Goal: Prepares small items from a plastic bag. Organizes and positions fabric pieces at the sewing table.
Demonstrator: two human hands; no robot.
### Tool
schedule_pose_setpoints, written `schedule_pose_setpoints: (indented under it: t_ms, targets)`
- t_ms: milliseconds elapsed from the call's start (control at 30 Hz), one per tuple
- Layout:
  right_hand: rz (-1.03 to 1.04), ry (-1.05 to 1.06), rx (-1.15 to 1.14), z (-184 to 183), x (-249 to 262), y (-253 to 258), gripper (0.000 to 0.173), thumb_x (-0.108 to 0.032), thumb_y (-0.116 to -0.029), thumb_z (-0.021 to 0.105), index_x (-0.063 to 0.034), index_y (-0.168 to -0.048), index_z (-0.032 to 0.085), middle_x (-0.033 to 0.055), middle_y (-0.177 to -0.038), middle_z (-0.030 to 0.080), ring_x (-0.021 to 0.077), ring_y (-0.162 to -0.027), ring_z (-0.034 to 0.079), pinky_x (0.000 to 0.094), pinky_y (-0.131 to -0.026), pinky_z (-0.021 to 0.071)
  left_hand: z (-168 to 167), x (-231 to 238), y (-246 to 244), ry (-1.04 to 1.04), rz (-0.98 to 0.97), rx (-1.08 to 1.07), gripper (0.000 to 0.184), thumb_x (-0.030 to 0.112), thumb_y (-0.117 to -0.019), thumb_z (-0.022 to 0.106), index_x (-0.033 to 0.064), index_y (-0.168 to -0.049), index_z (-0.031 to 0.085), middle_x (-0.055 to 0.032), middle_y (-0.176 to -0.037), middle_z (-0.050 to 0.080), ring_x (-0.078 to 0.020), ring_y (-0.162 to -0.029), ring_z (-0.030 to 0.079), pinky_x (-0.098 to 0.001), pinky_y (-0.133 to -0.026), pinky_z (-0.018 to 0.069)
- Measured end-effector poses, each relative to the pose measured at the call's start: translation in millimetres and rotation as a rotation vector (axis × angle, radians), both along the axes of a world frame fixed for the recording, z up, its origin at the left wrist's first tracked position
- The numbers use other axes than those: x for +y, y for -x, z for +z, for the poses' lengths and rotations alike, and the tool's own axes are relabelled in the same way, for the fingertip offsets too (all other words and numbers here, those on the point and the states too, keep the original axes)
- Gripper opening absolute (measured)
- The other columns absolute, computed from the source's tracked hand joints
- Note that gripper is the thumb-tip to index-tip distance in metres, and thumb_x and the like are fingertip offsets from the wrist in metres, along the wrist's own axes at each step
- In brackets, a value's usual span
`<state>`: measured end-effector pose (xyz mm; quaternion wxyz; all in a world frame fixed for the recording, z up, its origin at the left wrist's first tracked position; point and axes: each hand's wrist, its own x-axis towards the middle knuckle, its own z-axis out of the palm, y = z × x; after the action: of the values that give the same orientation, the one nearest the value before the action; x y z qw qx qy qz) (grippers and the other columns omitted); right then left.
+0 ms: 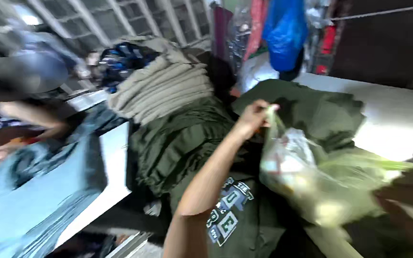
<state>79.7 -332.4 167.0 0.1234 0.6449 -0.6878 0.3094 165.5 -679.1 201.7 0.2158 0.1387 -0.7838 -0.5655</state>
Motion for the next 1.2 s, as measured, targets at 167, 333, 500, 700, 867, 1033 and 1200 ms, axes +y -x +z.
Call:
schedule_pose_setpoints:
  t_ms: [167,333,500,700,867,1033,1200]
  targets:
    - [0.157,0.028,-0.054,-83,-44,-19,0.022,-0.026,-0.1011,0.058,-0.0140,-0.091,0.075,0.0012,-0.099,0.071,0.0189,-0.105,0.064,0.0329,-0.098,0.0503,-66,-46,12,-0.648,-0.011,0.108,0.036,0.036,-0.1100,0.042,0.0059,-0.119,0.060,-0.0105,-0.100,0.074,-0.0242,-0.094,0.074,-0.0427,-0.089,0.0608]
    - [0.382,-0.234,-0.240,-117,-64,-35,0.010,-0.010,-0.0959,0.067,-0.0031,-0.097,0.073,0.0173,-0.118,0.068,0.0344,-0.122,0.061,0.0447,-0.106,0.0512,-108,-89,12,-0.712,0.114,0.209,0.028,0.029,-0.1116,0.036,0.0111,-0.122,0.055,-0.0091,-0.117,0.071,-0.0258,-0.107,0.071,-0.0465,-0.091,0.0595]
    - [0.026,-0.154,-0.184,-115,-72,11,0.018,-0.026,-0.0978,0.063,-0.0157,-0.103,0.077,0.0070,-0.123,0.068,0.0232,-0.119,0.062,0.0401,-0.101,0.0534,-167,-93,17,-0.528,0.068,-0.159,0.033,0.028,-0.1099,0.044,0.0030,-0.124,0.059,-0.0131,-0.103,0.073,-0.0277,-0.092,0.074,-0.0462,-0.082,0.0622]
    - [-0.392,-0.158,-0.103,-151,-75,92,0.040,-0.038,-0.0899,0.067,-0.0147,-0.122,0.072,0.0233,-0.135,0.059,0.0442,-0.119,0.059,0.0616,-0.096,0.0496,-284,-2,16,0.090,-0.247,-0.711,0.049,0.033,-0.0977,0.068,-0.0013,-0.132,0.062,-0.0213,-0.125,0.067,-0.0314,-0.116,0.065,-0.0506,-0.103,0.0512]
    - [-0.484,-0.180,-0.149,-187,-65,113,0.051,-0.051,-0.0883,0.060,-0.0193,-0.127,0.071,0.0243,-0.130,0.059,0.0432,-0.118,0.058,0.0642,-0.096,0.0457,-292,17,46,0.214,-0.334,-0.789,0.052,0.043,-0.1003,0.063,-0.0041,-0.123,0.064,-0.0243,-0.117,0.067,-0.0352,-0.109,0.067,-0.0524,-0.100,0.0516]
    - [-0.505,-0.177,-0.117,-187,-67,113,0.055,-0.056,-0.0892,0.054,-0.0167,-0.124,0.072,0.0256,-0.127,0.061,0.0428,-0.116,0.059,0.0615,-0.096,0.0450,-283,-16,72,0.088,-0.282,-0.948,0.048,0.033,-0.1086,0.046,-0.0036,-0.139,0.053,-0.0268,-0.126,0.063,-0.0358,-0.112,0.066,-0.0525,-0.098,0.0523]
    - [-0.527,-0.186,-0.120,-184,-67,110,0.053,-0.056,-0.0897,0.054,-0.0190,-0.123,0.072,0.0227,-0.126,0.062,0.0403,-0.114,0.060,0.0598,-0.092,0.0465,-278,-41,114,-0.036,-0.211,-0.795,0.043,0.017,-0.1010,0.064,-0.0056,-0.137,0.057,-0.0245,-0.139,0.058,-0.0328,-0.132,0.054,-0.0479,-0.113,0.0411]
